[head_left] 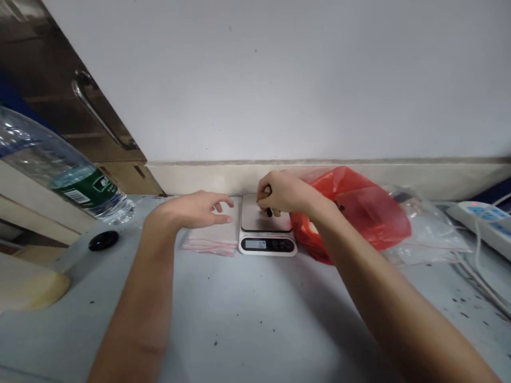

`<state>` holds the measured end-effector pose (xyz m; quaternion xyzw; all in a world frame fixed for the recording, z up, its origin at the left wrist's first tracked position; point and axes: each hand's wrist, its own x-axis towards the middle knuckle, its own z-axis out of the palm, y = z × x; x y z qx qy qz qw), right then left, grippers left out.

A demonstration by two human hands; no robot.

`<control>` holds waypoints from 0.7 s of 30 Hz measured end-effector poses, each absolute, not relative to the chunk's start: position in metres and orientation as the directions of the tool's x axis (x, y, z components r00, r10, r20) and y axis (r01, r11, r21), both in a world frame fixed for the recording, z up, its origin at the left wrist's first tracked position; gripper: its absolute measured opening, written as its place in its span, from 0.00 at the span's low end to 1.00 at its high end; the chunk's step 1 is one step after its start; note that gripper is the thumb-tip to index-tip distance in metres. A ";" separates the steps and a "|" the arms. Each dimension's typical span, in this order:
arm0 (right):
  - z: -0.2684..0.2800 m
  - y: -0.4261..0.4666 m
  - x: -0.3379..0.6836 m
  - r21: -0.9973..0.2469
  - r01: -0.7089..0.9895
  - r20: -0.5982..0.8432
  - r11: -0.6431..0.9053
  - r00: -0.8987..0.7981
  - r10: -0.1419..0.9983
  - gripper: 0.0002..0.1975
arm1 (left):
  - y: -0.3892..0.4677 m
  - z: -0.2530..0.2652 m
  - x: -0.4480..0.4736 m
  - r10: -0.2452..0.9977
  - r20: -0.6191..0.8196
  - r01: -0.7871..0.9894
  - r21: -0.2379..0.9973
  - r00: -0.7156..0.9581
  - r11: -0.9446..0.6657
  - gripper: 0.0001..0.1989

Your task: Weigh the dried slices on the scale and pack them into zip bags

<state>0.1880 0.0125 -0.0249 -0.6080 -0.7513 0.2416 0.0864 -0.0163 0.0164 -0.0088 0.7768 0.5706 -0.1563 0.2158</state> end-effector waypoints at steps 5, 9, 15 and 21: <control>-0.045 0.017 0.176 -0.308 0.941 -0.111 0.141 -0.183 0.977 0.10 | 0.019 -0.015 -0.012 0.803 -0.484 0.938 0.189 0.346 -0.290 0.31; -0.049 0.015 0.175 -0.284 0.954 -0.103 0.098 -0.132 0.986 0.10 | 0.019 -0.016 -0.009 0.792 -0.481 0.926 0.188 0.376 -0.326 0.29; -0.050 0.015 0.185 -0.363 0.925 -0.056 0.114 -0.144 0.988 0.14 | 0.019 -0.015 -0.009 0.785 -0.486 0.923 0.200 0.384 -0.328 0.30; -0.052 0.017 0.196 -0.470 0.874 0.000 0.126 -0.143 0.990 0.09 | 0.017 -0.018 -0.002 0.775 -0.493 0.919 0.202 0.395 -0.340 0.28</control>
